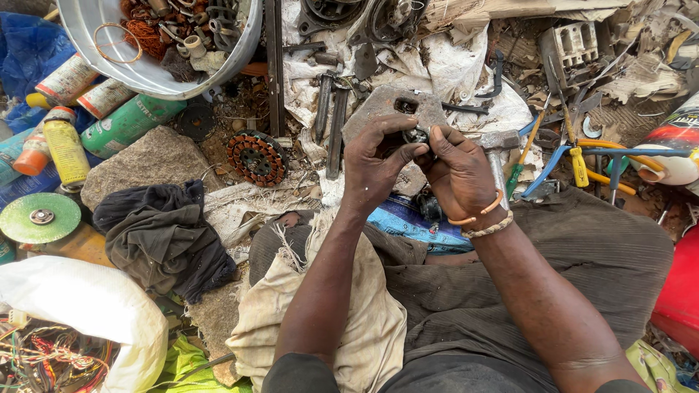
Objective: The person uses a hammer and metal rod to strike and disassemble a cylindrical mechanical component placed on a concrete block. They repeatedly hit the part, remove a small metal ring, and inspect the separated pieces.
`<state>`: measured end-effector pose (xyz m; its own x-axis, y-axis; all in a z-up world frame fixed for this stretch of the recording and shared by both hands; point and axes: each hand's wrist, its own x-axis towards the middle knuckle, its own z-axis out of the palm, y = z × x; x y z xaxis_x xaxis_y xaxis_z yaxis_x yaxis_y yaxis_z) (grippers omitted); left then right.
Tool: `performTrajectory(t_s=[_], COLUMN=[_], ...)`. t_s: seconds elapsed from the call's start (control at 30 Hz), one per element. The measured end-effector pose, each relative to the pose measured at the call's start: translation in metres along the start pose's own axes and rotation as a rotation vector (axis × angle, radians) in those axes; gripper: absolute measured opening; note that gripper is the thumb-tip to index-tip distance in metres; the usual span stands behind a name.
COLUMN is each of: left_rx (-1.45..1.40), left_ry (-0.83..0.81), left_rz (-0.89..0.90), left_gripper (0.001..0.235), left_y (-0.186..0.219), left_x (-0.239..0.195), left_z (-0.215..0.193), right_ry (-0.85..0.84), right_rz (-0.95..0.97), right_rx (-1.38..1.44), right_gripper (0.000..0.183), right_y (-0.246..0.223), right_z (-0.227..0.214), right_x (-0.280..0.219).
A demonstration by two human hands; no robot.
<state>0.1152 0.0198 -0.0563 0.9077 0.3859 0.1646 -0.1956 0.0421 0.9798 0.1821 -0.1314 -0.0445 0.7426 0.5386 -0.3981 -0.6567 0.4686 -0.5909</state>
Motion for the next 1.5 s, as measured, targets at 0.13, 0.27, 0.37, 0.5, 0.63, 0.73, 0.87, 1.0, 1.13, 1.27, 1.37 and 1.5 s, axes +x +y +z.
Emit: performTrajectory(t_s=[0.13, 0.27, 0.37, 0.5, 0.63, 0.73, 0.87, 1.0, 1.13, 1.27, 1.37, 1.5], left_rx=[-0.022, 0.021, -0.172, 0.050, 0.013, -0.150, -0.163, -0.251, -0.331, -0.061, -0.417, -0.335], left_ry=[-0.035, 0.013, -0.024, -0.074, -0.114, -0.168, -0.234, -0.232, -0.236, -0.216, -0.271, -0.231], left_rz=[0.037, 0.047, 0.007, 0.001, -0.070, -0.125, -0.037, -0.102, -0.217, -0.255, -0.323, -0.337], left_gripper=[0.034, 0.031, 0.030, 0.029, 0.030, 0.027, 0.022, 0.022, 0.022, 0.025, 0.030, 0.030], left_y=[-0.002, -0.002, 0.000, 0.003, 0.002, 0.001, 0.000, 0.001, 0.004, 0.003, 0.002, 0.000], left_x=[0.000, 0.001, 0.001, 0.001, 0.002, 0.006, 0.006, 0.003, 0.005, 0.005, 0.003, 0.005], left_z=[0.000, -0.001, -0.003, -0.009, -0.012, -0.013, -0.018, -0.018, -0.016, -0.015, -0.016, -0.014], right_ry=[-0.006, 0.022, 0.051, 0.079, 0.069, 0.063, 0.089, 0.111, 0.130, 0.179, 0.131, 0.147], right_rz=[-0.056, -0.143, -0.118, -0.220, -0.148, -0.068, 0.007, -0.149, -0.528, -0.395, -0.090, -0.076], right_rx=[-0.068, -0.153, -0.111, -0.281, -0.246, -0.166, -0.142, -0.443, -0.939, -0.706, -0.186, -0.270], right_gripper=[0.012, 0.010, 0.012, 0.014, 0.019, 0.018, 0.017, 0.016, 0.015, 0.017, 0.021, 0.023], right_y=[-0.002, 0.001, 0.001, -0.003, -0.008, -0.013, -0.014, -0.008, 0.004, 0.008, 0.008, 0.003], right_z=[0.003, 0.009, 0.012, 0.013, 0.011, 0.008, 0.009, 0.017, 0.025, 0.020, 0.016, 0.016], right_x=[-0.004, -0.005, -0.006, -0.004, -0.003, -0.003, -0.009, -0.019, -0.027, -0.025, -0.022, -0.022])
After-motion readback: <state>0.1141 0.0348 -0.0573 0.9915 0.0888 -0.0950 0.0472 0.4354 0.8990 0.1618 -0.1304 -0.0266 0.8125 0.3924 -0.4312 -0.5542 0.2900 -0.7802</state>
